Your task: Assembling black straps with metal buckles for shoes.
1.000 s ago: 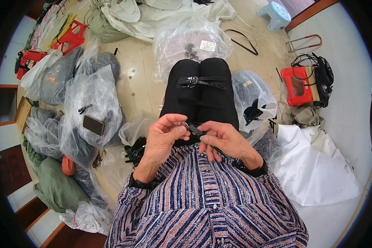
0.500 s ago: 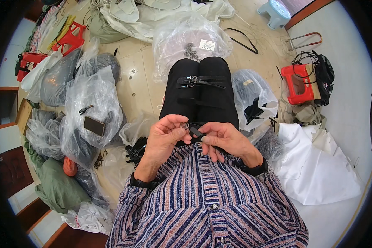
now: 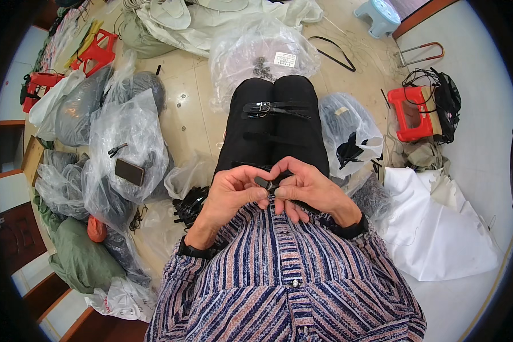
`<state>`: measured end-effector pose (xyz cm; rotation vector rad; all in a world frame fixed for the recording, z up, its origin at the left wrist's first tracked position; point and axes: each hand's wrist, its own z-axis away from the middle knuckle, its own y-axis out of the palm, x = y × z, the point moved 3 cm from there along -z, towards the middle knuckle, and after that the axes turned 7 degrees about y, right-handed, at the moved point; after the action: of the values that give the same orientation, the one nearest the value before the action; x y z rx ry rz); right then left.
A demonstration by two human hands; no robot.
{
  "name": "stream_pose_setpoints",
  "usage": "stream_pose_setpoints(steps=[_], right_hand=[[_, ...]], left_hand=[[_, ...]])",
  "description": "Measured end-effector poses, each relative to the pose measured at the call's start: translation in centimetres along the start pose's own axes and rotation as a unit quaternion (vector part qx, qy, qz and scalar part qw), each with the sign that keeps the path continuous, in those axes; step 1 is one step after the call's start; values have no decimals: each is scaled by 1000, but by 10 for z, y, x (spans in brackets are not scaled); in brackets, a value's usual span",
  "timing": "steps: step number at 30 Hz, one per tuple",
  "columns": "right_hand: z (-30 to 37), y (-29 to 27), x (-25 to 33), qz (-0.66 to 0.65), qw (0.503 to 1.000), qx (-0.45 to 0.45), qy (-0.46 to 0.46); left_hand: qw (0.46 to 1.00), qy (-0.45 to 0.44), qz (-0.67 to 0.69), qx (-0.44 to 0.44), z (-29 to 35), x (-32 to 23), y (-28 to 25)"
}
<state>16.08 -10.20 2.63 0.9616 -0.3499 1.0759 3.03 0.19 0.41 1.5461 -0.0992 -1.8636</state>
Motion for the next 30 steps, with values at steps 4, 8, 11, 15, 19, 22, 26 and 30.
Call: stream_pose_setpoints(steps=[4, 8, 11, 15, 19, 22, 26, 30], right_hand=[[-1, 5, 0, -21, 1000, -7, -17], [4, 0, -4, 58, 998, -5, 35], [7, 1, -3, 117, 991, -20, 69], [12, 12, -10, 76, 995, -24, 56], [17, 18, -14, 100, 991, -57, 67], [18, 16, -17, 118, 989, -64, 65], [18, 20, -17, 159, 985, -53, 50], [20, 21, -25, 162, 984, -47, 56]], left_hand=[[999, -28, 1, 33, 5, 2, 6], [1000, -24, 13, -4, 10, 3, 2], [999, -21, 24, -8, 13, 3, 2], [998, -54, 39, -9, 21, 11, 10], [997, -34, 61, -18, 27, 12, 8], [994, -64, 83, -36, 30, 11, 12], [996, -54, 61, -20, 35, 14, 10], [1000, -5, 10, 4, 38, 16, 13]])
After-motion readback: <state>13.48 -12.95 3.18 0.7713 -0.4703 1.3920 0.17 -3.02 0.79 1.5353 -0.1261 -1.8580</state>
